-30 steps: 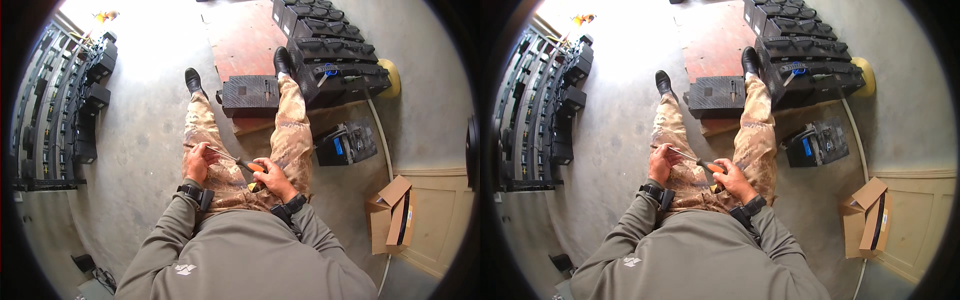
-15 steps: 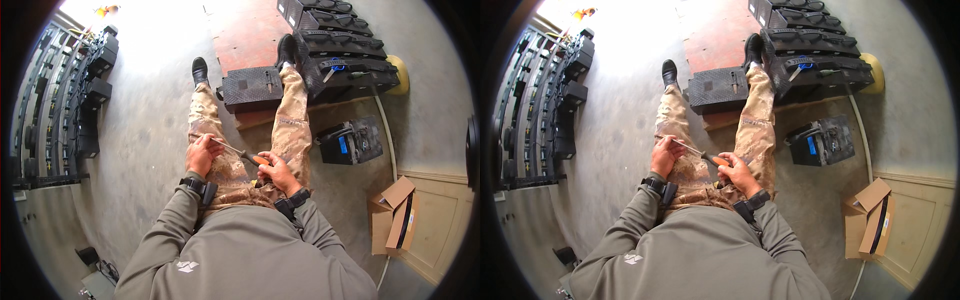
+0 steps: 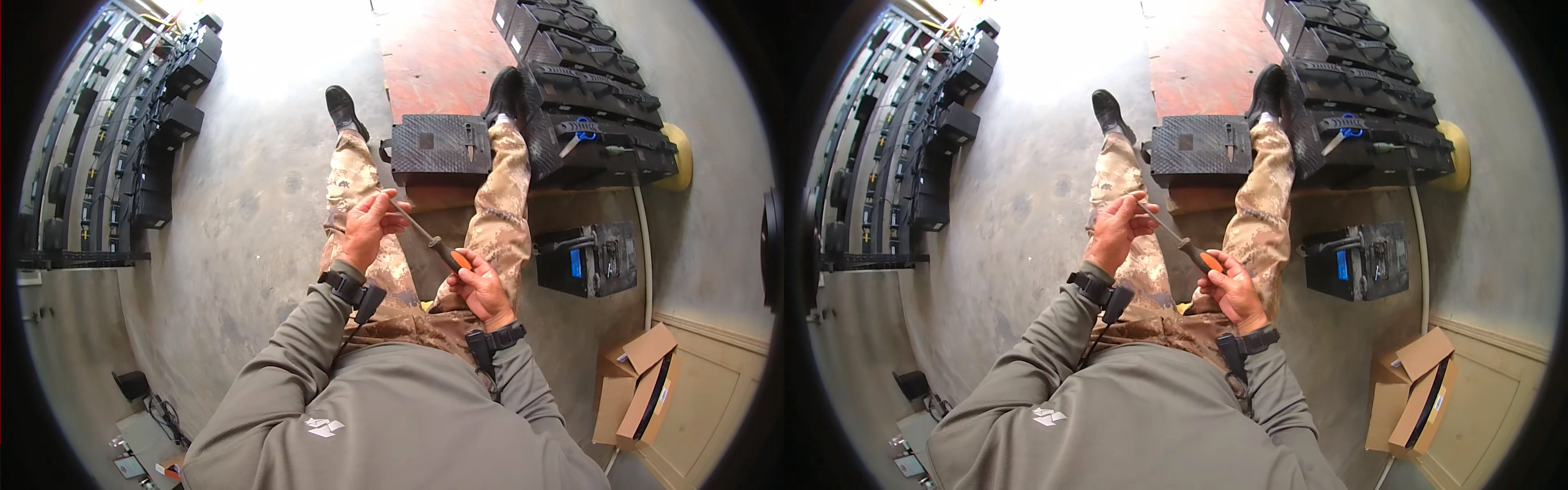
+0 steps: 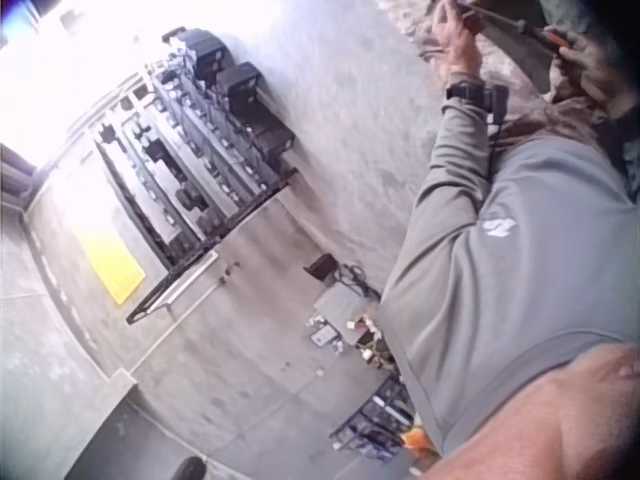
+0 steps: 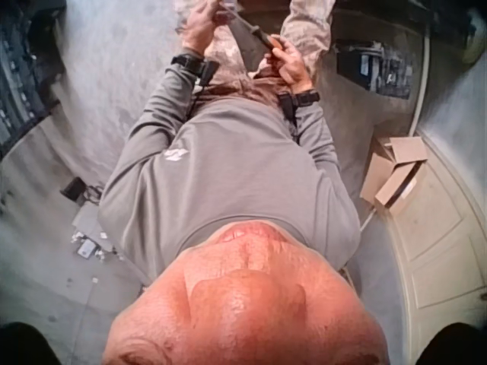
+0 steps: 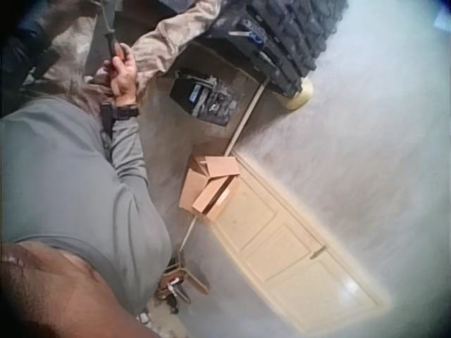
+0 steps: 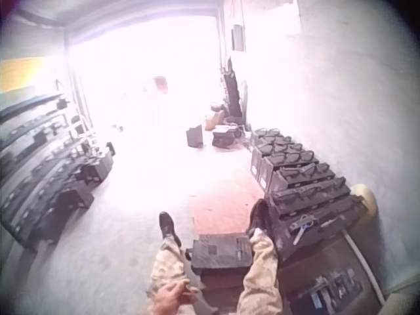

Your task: Using a screwdriver to remove or install a cover on a portable electronic battery unit.

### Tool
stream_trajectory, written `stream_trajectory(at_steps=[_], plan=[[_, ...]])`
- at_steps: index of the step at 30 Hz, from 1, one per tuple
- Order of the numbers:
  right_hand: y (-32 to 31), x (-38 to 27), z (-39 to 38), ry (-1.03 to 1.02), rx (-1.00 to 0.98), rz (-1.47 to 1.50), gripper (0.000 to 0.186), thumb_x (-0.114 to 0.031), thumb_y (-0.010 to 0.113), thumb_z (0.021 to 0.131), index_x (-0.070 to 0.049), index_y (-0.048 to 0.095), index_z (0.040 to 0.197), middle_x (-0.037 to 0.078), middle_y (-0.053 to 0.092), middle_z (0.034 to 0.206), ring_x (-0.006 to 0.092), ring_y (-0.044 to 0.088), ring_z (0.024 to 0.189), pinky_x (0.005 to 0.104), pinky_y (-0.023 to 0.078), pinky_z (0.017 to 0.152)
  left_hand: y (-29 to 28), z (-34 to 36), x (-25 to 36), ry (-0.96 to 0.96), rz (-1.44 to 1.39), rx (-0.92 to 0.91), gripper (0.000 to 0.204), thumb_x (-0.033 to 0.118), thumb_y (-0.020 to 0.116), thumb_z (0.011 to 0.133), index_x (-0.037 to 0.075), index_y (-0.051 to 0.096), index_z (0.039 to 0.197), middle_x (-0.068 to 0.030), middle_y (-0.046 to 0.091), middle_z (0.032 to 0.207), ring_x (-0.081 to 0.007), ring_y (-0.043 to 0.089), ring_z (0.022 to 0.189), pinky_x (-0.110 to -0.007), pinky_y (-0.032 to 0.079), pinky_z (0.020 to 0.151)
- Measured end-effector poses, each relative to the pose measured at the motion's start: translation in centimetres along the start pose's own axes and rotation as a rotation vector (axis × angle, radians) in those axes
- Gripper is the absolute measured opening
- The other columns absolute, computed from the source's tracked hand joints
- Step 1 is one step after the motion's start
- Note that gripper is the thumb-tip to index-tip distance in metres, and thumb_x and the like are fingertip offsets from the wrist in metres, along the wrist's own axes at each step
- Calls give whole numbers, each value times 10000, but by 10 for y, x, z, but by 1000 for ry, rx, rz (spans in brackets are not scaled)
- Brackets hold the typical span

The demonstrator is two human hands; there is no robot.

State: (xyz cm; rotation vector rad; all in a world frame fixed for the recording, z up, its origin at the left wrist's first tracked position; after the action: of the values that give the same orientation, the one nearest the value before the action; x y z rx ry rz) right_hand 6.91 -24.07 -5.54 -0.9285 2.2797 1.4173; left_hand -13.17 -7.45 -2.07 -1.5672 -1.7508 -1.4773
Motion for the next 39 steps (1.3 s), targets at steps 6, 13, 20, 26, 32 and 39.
stream_trajectory(at_steps=[6,13,20,26,32,39], plan=[[-1,-33,24,-64,-13,-35,401,-43,590,950,-54,484,1337,64,621,1158,165,662,843,312,560,767,-12,-15,-31,-140,314,-103,322,226,576,994,4,596,1228,-113,717,1002,-154,693,781,-276,564,687],[-5,-79,68,-148,177,-546,405,-56,602,934,-35,497,1324,45,633,972,94,626,740,246,540,659,-48,-33,-95,-262,841,-208,251,178,635,937,-29,676,1071,-41,684,868,-103,624,740,-263,511,657],[2,-88,107,-170,180,-824,402,-51,601,917,-19,515,1308,35,621,962,82,597,713,239,515,613,-63,-27,-108,-322,634,-137,273,166,637,932,-38,657,1113,-43,679,883,-112,631,737,-262,517,649],[12,-92,123,-193,195,-987,389,-58,607,899,-37,537,1281,34,623,916,78,592,699,252,510,610,-65,-29,-106,-346,582,-112,288,164,632,936,-46,648,1132,-55,677,904,-116,636,735,-266,527,652],[7,-100,135,-279,190,-1195,383,-61,621,865,-21,564,1241,79,622,976,153,614,801,305,515,707,-62,-27,-103,-301,565,-132,292,163,633,937,-52,646,1134,-62,680,905,-118,637,736,-271,531,651],[61,-120,139,-660,57,-1541,367,-72,643,834,-3,584,1190,203,618,1093,383,615,1025,402,492,897,-67,-27,-101,-294,553,-104,293,169,637,935,-54,647,1126,-61,680,898,-116,637,736,-269,535,654]])
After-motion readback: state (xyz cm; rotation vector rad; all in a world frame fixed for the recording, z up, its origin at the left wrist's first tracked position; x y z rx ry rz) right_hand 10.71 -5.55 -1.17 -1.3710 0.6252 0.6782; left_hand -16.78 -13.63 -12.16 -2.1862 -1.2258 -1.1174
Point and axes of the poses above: each hand's wrist, its own z-axis towards the middle knuckle, its own y-axis out of the palm, x = y × z, the point moved 3 cm from there along z, towards the middle knuckle
